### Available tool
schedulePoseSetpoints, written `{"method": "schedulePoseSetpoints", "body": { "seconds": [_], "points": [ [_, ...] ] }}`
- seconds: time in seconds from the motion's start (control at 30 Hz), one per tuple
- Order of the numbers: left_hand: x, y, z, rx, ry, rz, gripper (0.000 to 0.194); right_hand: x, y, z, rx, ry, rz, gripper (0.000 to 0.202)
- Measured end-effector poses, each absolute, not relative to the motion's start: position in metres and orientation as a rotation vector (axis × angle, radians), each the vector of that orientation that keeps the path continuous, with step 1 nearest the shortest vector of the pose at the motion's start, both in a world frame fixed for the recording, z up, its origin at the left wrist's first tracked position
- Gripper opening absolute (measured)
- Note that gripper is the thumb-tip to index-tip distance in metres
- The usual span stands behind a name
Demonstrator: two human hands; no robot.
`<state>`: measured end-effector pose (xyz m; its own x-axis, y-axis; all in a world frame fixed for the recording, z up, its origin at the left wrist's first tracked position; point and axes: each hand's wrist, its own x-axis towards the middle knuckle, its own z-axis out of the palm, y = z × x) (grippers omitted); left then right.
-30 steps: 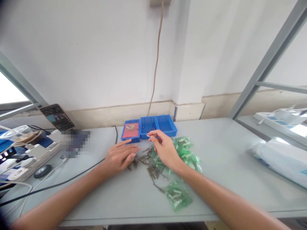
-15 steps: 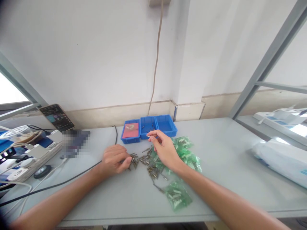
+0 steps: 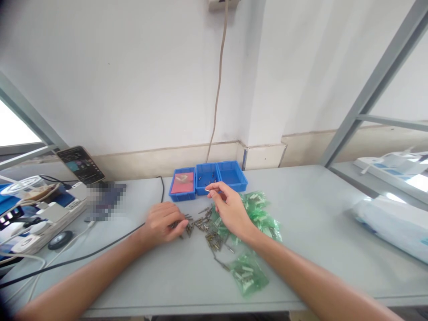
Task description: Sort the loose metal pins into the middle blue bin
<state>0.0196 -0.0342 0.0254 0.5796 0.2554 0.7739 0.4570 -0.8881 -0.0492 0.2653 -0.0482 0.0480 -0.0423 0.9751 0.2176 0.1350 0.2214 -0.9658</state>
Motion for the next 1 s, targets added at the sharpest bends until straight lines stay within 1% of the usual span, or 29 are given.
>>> {"method": "schedulePoseSetpoints", "body": {
  "seconds": [0.3, 0.6, 0.87, 1.0],
  "points": [
    [0.0183, -0.0299, 0.0262, -2.539, -0.672, -1.116, 0.034, 0.2651, -0.0486, 0.0480, -1.133, -1.427, 0.982, 0.024],
    [0.0168, -0.0302, 0.0265, -2.595, -0.709, -1.090, 0.020, 0.2663, -0.0494, 0.0481, -1.133, -1.435, 0.974, 0.024],
    [0.0164, -0.0292, 0.0241, -2.567, -0.706, -1.054, 0.020, 0.2648, -0.0496, 0.0495, -1.078, -1.433, 1.002, 0.031],
    [0.0154, -0.0287, 0.0232, -2.575, -0.695, -1.016, 0.020, 0.2648, -0.0489, 0.0510, -1.043, -1.374, 1.120, 0.033]
  ]
}}
